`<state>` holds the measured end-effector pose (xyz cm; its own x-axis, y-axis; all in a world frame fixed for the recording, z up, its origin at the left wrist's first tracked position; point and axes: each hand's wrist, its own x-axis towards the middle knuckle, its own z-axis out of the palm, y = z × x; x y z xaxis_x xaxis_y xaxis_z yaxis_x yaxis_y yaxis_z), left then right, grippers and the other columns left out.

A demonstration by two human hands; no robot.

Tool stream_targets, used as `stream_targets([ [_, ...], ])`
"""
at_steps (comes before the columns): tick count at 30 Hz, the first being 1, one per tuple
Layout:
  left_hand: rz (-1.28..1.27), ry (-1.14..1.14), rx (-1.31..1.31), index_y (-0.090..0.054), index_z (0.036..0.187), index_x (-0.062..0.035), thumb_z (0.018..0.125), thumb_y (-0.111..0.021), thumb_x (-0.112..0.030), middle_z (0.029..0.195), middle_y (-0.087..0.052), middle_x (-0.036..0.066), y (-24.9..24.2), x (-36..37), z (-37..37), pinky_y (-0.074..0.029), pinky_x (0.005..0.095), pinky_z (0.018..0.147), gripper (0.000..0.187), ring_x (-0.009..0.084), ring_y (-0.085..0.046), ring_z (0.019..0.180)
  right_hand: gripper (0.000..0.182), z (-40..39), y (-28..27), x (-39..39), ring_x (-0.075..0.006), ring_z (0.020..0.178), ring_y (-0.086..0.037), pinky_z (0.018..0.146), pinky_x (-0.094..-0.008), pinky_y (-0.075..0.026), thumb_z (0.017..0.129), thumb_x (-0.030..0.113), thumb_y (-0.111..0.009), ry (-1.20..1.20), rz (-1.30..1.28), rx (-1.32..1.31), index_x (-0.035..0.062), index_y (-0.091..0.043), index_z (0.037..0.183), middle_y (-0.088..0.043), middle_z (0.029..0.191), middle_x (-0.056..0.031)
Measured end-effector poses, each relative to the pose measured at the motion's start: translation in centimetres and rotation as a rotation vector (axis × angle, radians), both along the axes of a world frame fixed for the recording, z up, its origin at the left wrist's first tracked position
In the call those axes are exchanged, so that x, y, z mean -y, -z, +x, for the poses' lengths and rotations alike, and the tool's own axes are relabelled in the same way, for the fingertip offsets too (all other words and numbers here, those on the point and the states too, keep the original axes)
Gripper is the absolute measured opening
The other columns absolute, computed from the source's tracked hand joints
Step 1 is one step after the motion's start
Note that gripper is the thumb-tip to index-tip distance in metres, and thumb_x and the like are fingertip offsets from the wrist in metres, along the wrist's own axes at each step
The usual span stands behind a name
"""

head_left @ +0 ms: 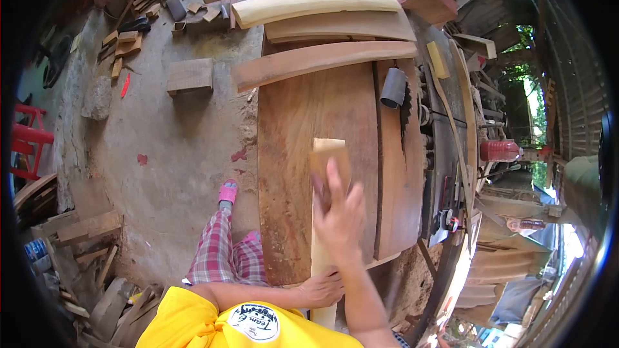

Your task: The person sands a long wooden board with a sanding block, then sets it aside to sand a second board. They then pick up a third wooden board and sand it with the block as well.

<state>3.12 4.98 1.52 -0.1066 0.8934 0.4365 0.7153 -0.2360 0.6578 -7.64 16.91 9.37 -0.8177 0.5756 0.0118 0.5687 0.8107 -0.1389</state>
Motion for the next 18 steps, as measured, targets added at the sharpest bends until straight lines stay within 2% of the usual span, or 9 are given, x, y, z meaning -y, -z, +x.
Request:
stream_targets([
  [1,-0.146,0.154,0.018,-0.065,0.102,-0.0075,0.084,-0.056,-0.022,0.116,-0.063,0.007,-0.1,0.4,-0.1,-0.034,0.0408,0.107,0.024,0.023,-0.053,0.121,0.081,-2.5,0.3,-1.7,-0.0395,0.087,-0.058,0.074,-0.0506,-0.05,0.087,0.028,-0.072,-0.001,-0.003,-0.016,0.0409,-0.027,0.153,-0.049,0.102,-0.0185],
  [3,-0.146,0.136,0.011,-0.065,0.099,-0.0078,0.084,-0.056,-0.021,0.116,-0.063,0.008,-0.4,0.3,-0.4,-0.034,0.0407,0.107,0.022,0.0222,-0.053,0.12,0.077,-7.6,0.4,-5.5,-0.0399,0.085,-0.058,0.073,-0.0503,-0.05,0.089,0.032,-0.07,-0.003,-0.03,-0.032,0.0391,-0.029,0.153,-0.049,0.1,-0.0197],
  [5,-0.142,0.124,-0.006,-0.066,0.096,-0.008,0.083,-0.056,-0.02,0.116,-0.063,0.008,-0.8,0.5,-0.5,-0.034,0.0405,0.106,0.02,0.0213,-0.053,0.12,0.075,-8.6,0.4,-6.0,-0.0402,0.084,-0.058,0.072,-0.0504,-0.05,0.09,0.034,-0.069,0.004,-0.059,-0.034,0.0383,-0.029,0.153,-0.049,0.099,-0.0203],
  [8,-0.17,0.176,-0.015,-0.063,0.103,-0.0063,0.082,-0.06,-0.022,0.11,-0.058,0.007,-0.5,0.3,-0.7,-0.034,0.0374,0.104,0.026,0.0214,-0.051,0.114,0.074,-3.7,0.9,-3.7,-0.0386,0.083,-0.057,0.071,-0.0498,-0.048,0.089,0.033,-0.07,-0.062,0.048,-0.062,0.0378,-0.032,0.152,-0.049,0.098,-0.0195],
  [11,0.021,0.07,0.065,-0.062,0.107,-0.0055,0.086,-0.056,-0.02,0.118,-0.058,0.009,2.8,0.2,1.8,-0.034,0.0379,0.106,0.027,0.0215,-0.049,0.121,0.075,4.4,-0.2,1.9,-0.0379,0.083,-0.056,0.07,-0.048,-0.048,0.089,0.033,-0.07,-0.075,0.058,0.021,0.0399,-0.031,0.153,-0.048,0.098,-0.0179],
  [13,0.047,0.028,-0.242,-0.053,0.131,-0.0007,0.093,-0.047,-0.02,0.139,-0.054,0.019,4.3,0.1,3.2,-0.025,0.0452,0.12,0.043,0.0295,-0.04,0.139,0.076,4.7,-0.6,2.4,-0.0379,0.083,-0.056,0.071,-0.0475,-0.048,0.089,0.033,-0.07,-0.069,0.043,0.061,0.0406,-0.03,0.153,-0.048,0.099,-0.0176],
  [14,0.099,0.008,0.097,-0.059,0.119,-0.0028,0.089,-0.05,-0.019,0.127,-0.06,0.014,2.9,-0.4,2.3,-0.031,0.0416,0.115,0.035,0.0264,-0.049,0.128,0.078,3.2,-0.5,1.5,-0.0377,0.085,-0.056,0.072,-0.0479,-0.048,0.088,0.031,-0.071,-0.054,0.015,0.043,0.0406,-0.029,0.153,-0.048,0.101,-0.018],
  [15,0.086,0.015,0.103,-0.059,0.119,-0.0028,0.089,-0.05,-0.019,0.127,-0.06,0.014,1.6,-0.1,1.1,-0.031,0.0416,0.115,0.035,0.0264,-0.049,0.128,0.08,1.2,-0.2,0.4,-0.0375,0.086,-0.056,0.073,-0.0484,-0.048,0.087,0.029,-0.072,-0.039,-0.014,0.016,0.0406,-0.029,0.153,-0.048,0.102,-0.0183],
  [18,-0.044,0.126,-0.022,-0.062,0.101,-0.0054,0.084,-0.052,-0.017,0.102,-0.058,0.008,-0.5,0.3,-1.0,-0.037,0.0371,0.1,0.022,0.021,-0.054,0.106,0.079,-7.4,0.5,-5.2,-0.0384,0.087,-0.056,0.074,-0.0497,-0.048,0.088,0.027,-0.072,-0.048,-0.024,-0.018,0.0387,-0.029,0.153,-0.049,0.104,-0.0201],
])
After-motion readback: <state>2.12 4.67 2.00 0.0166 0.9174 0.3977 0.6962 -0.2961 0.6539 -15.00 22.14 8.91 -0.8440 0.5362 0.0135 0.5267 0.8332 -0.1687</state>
